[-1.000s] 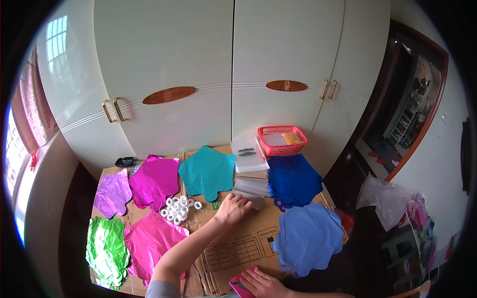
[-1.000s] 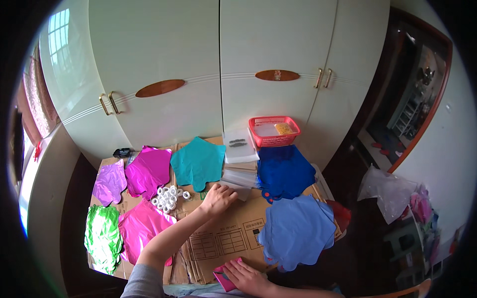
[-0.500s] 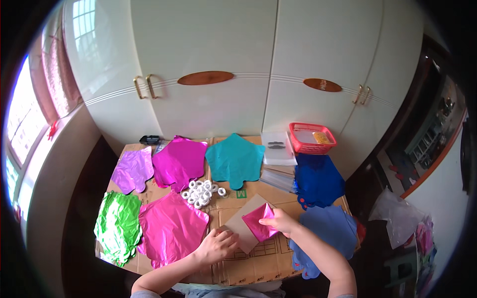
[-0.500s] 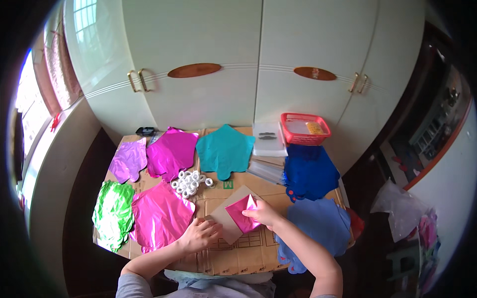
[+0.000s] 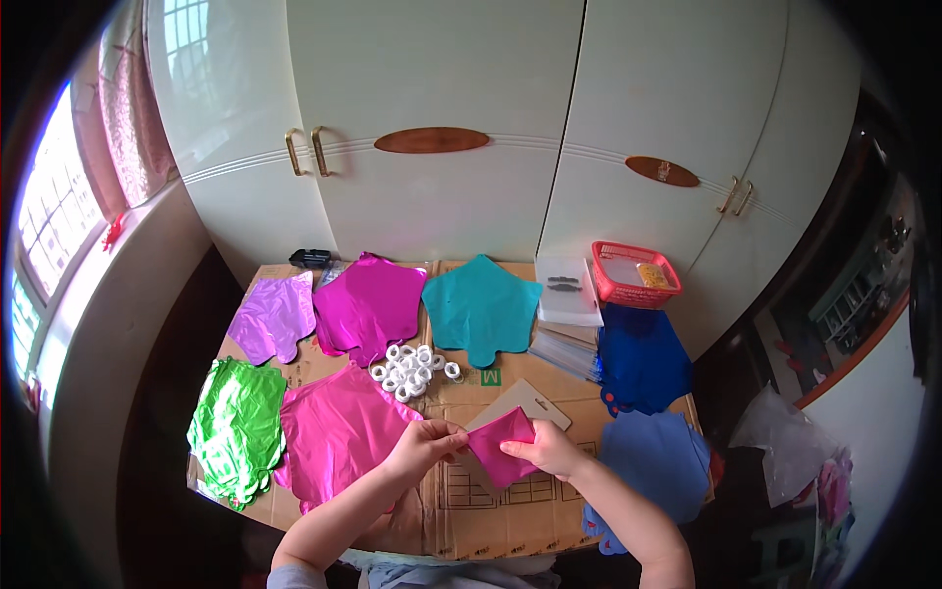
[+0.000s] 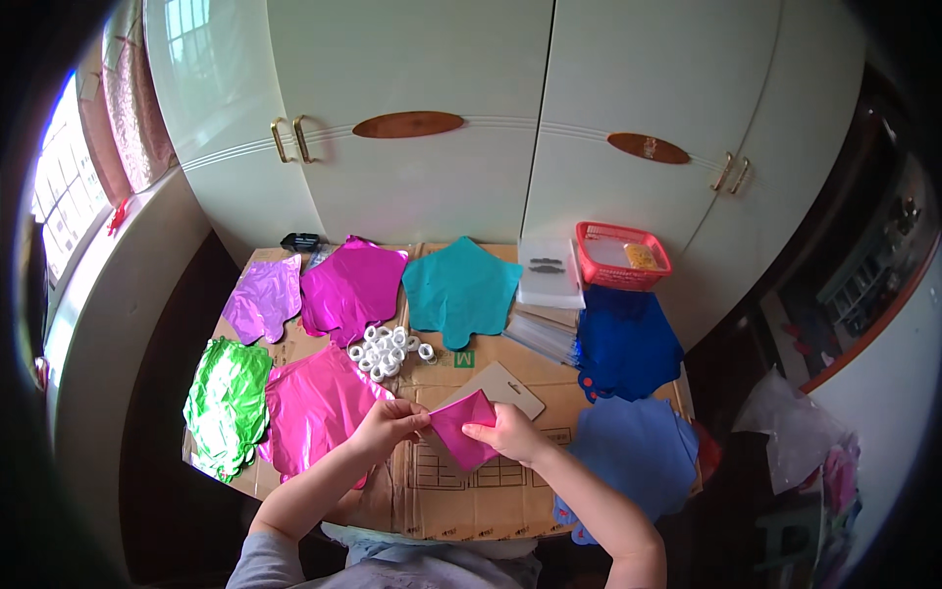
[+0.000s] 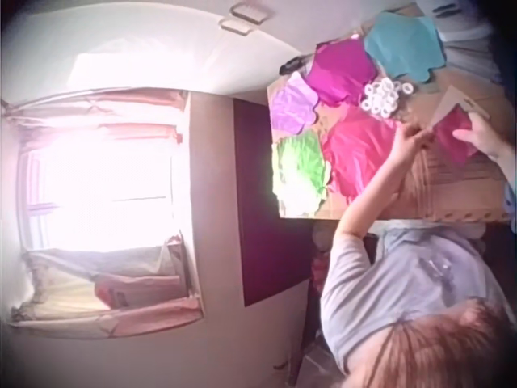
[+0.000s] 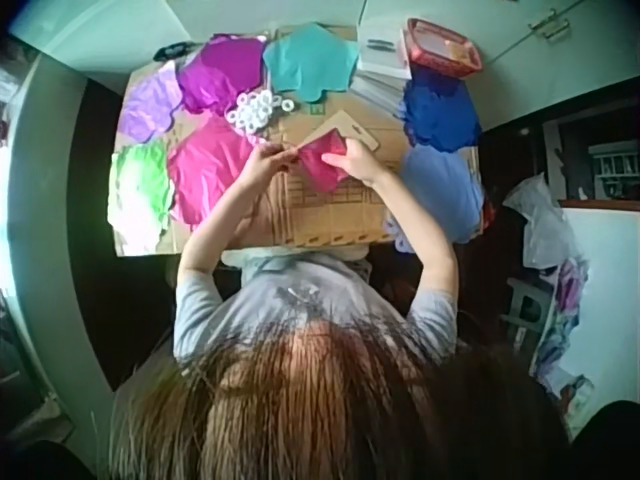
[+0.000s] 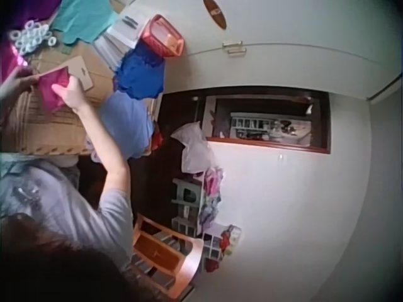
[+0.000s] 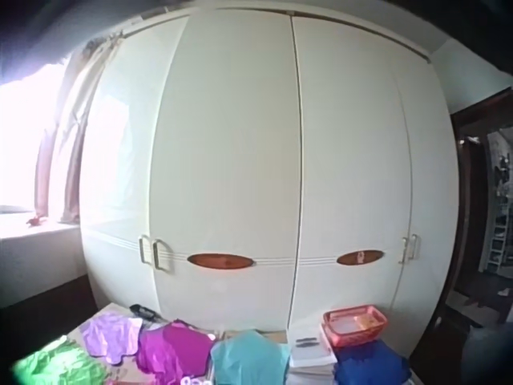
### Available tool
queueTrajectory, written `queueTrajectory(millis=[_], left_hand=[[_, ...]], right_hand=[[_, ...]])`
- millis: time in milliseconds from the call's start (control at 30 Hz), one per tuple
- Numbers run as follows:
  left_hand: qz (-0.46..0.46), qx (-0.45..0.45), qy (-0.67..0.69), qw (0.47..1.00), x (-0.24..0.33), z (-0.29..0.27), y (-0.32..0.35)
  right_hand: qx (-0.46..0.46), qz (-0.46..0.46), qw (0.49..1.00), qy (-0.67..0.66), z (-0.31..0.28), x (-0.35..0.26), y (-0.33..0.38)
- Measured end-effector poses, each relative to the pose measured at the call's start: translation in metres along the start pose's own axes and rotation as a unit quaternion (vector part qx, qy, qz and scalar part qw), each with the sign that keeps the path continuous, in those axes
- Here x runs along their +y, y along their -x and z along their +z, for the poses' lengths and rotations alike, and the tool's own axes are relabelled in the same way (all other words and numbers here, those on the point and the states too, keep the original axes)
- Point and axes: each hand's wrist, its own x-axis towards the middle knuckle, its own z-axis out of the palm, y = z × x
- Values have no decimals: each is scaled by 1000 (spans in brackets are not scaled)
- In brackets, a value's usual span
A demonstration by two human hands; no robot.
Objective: The recorder is folding colorful plastic sheets and placing them into clear plastic sleeves with cardboard inserts.
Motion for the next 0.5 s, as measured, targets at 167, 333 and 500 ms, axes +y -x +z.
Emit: queueTrajectory(millis=[167,333,500], left_hand=[[-16,-52,83,995,-7,-6,-3],[58,19,-92,994,0,1,1],[352,99,-605,707,2,9,22]], right_hand=[[-50,-10,997,-50,-2,-7,5],[-27,-3,999,-19,-5,-5,2],[-9,58,996,67,-23,-1,-14]])
